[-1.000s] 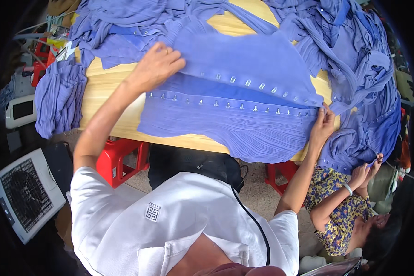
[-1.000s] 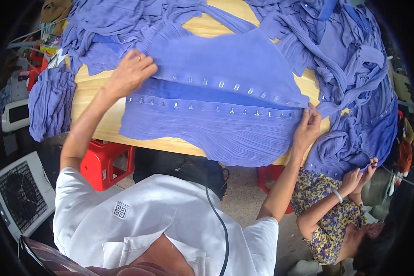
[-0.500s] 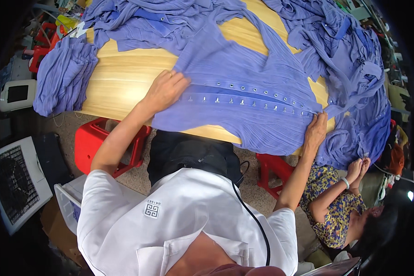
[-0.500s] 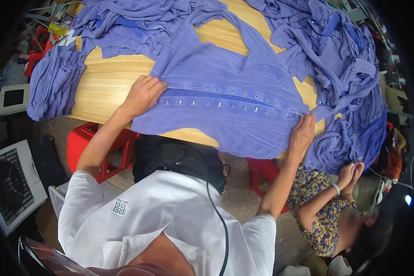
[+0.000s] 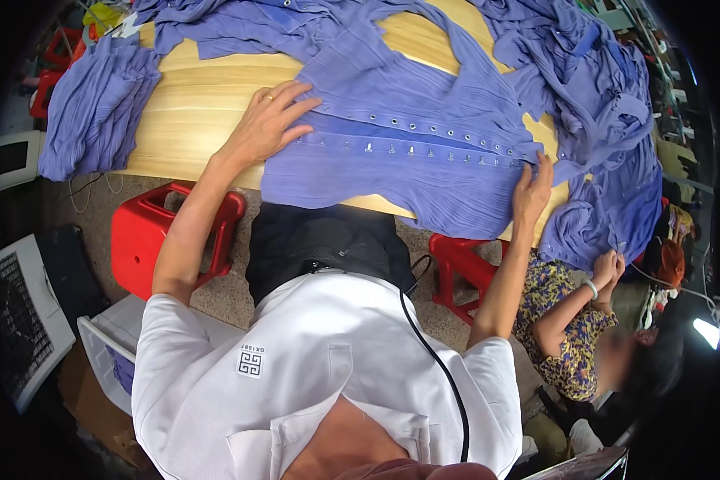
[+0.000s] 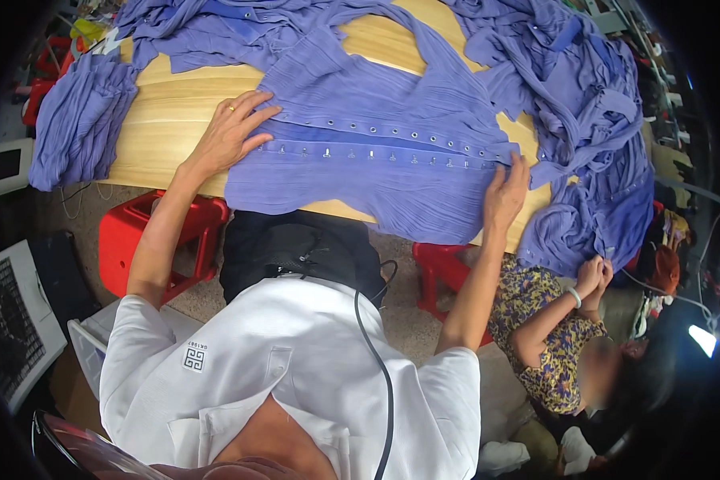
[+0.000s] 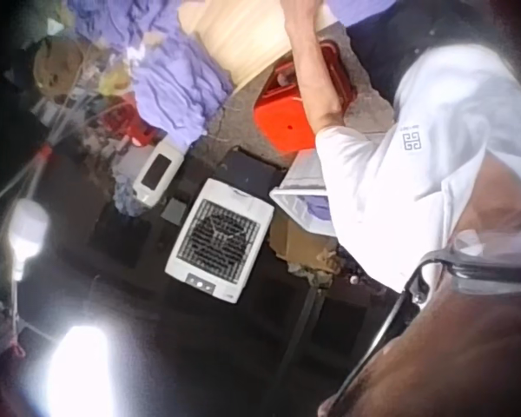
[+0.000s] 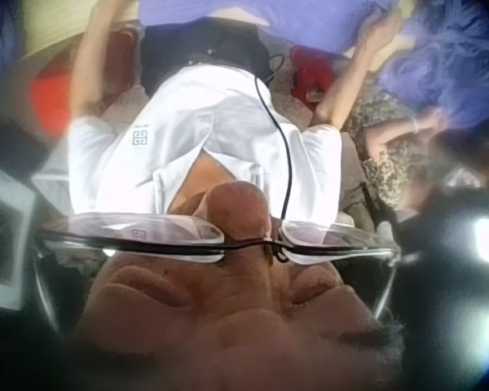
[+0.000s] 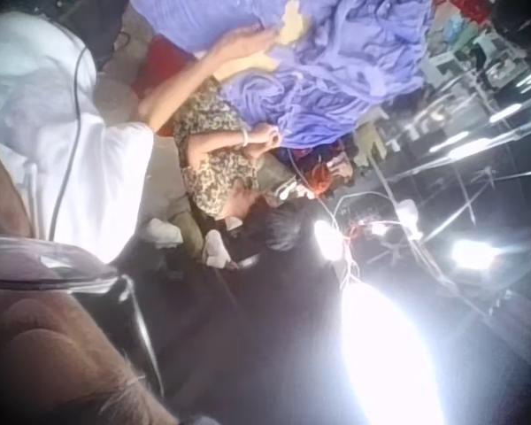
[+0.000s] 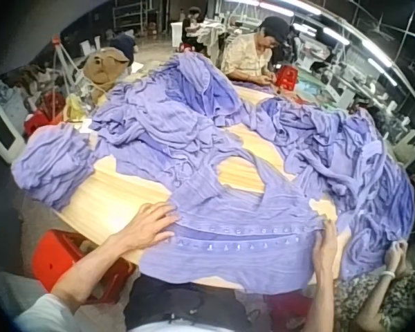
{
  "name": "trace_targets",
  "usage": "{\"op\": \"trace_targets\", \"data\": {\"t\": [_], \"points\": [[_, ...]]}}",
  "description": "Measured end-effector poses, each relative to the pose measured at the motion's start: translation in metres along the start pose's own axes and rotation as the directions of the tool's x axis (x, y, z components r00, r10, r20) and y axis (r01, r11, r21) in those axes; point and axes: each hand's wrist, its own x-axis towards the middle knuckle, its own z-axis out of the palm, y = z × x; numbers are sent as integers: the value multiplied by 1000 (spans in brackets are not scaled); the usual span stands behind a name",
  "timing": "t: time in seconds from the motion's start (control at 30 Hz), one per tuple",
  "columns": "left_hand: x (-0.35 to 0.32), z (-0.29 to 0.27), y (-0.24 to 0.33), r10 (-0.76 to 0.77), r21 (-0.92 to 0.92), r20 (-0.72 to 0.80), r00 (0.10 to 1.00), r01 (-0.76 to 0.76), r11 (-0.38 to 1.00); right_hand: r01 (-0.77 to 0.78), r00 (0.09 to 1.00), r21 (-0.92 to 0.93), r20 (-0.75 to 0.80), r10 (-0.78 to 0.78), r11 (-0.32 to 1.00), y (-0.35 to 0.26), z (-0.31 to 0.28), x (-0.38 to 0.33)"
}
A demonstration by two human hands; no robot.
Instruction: Folding and stacking blue pleated garments on a work table.
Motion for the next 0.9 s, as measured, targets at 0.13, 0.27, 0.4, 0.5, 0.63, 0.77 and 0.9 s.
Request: {"op": "trace_targets", "data": {"t": [0.13,0.27,0.4,0.5,0.63,0.77,0.9], "points": [[-2,5,-7,-44,-33,-23,999,43,999,85,988,136,120,-101,987,-94,-27,-49],[-4,-4,-1,-102,-67,22,995,104,992,93,920,117,369,-130,989,-136,-30,-90],[-10,-5,6,-103,126,130,986,87,988,36,939,8,341,-37,999,-142,-7,-80],[-22,-13,-2,-139,132,141,980,120,984,105,893,-72,445,-62,992,-155,15,-73],[-47,-28,-23,-217,136,132,967,200,970,174,870,-53,477,-128,983,-188,29,-68],[-54,-31,-29,-185,132,124,975,168,977,190,863,-31,482,-152,981,-196,28,-66],[-40,-24,-18,-131,55,-38,991,133,990,105,860,-102,509,-38,989,-171,13,-78]]}}
